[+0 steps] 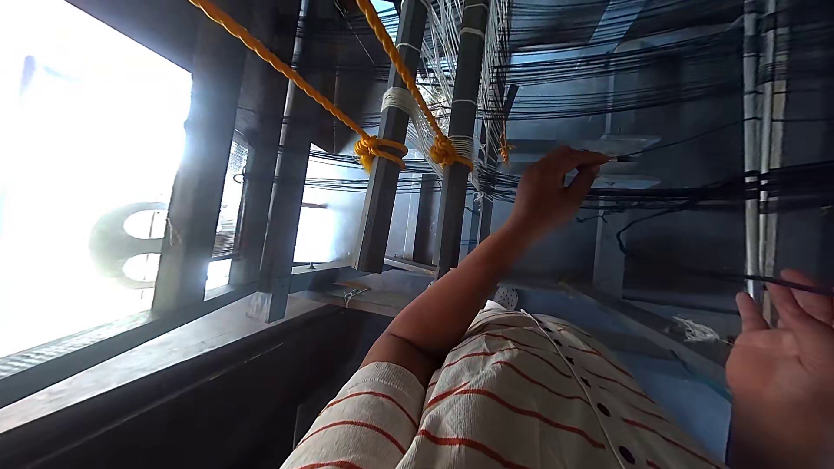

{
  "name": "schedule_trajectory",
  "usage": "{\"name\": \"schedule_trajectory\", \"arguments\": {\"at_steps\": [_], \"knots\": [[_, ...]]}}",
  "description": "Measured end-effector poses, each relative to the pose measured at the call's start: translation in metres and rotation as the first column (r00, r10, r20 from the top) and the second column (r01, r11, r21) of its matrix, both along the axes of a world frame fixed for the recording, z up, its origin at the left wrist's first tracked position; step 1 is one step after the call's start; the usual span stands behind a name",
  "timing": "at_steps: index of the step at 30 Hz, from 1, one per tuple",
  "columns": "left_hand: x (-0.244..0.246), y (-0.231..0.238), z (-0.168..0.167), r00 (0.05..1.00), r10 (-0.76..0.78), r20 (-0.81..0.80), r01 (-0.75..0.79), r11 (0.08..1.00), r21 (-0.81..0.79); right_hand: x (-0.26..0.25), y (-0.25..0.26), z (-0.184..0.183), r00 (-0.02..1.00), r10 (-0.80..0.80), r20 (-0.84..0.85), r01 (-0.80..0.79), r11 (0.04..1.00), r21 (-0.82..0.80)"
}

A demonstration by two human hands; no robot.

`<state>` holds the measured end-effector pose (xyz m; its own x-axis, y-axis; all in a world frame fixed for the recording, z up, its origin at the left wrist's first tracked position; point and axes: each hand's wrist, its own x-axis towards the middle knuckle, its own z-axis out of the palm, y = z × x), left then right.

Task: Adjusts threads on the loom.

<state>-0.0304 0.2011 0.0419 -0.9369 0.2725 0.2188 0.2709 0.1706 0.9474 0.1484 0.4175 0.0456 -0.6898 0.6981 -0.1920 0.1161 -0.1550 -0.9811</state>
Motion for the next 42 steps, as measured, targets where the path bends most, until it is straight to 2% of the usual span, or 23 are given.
{"name": "schedule_trajectory", "arguments": {"at_steps": [29,38,42], "knots": [[0.0,0.0,-0.004,1.0,0.012,0.001,-0.012,1.0,0.012,0.0,-0.01,0.003,0.999,0.041,-0.013,-0.041,0.999,-0.004],[-0.001,-0.003,-0.003,1.0,0.03,-0.006,-0.03,0.999,0.013,0.005,-0.02,-0.004,0.991,0.129,-0.031,-0.129,0.992,0.007],[0.0,-0.004,0.0,0.999,0.047,-0.001,-0.047,0.999,0.012,0.011,-0.027,-0.015,0.981,0.193,0.024,-0.194,0.981,0.017]]}}
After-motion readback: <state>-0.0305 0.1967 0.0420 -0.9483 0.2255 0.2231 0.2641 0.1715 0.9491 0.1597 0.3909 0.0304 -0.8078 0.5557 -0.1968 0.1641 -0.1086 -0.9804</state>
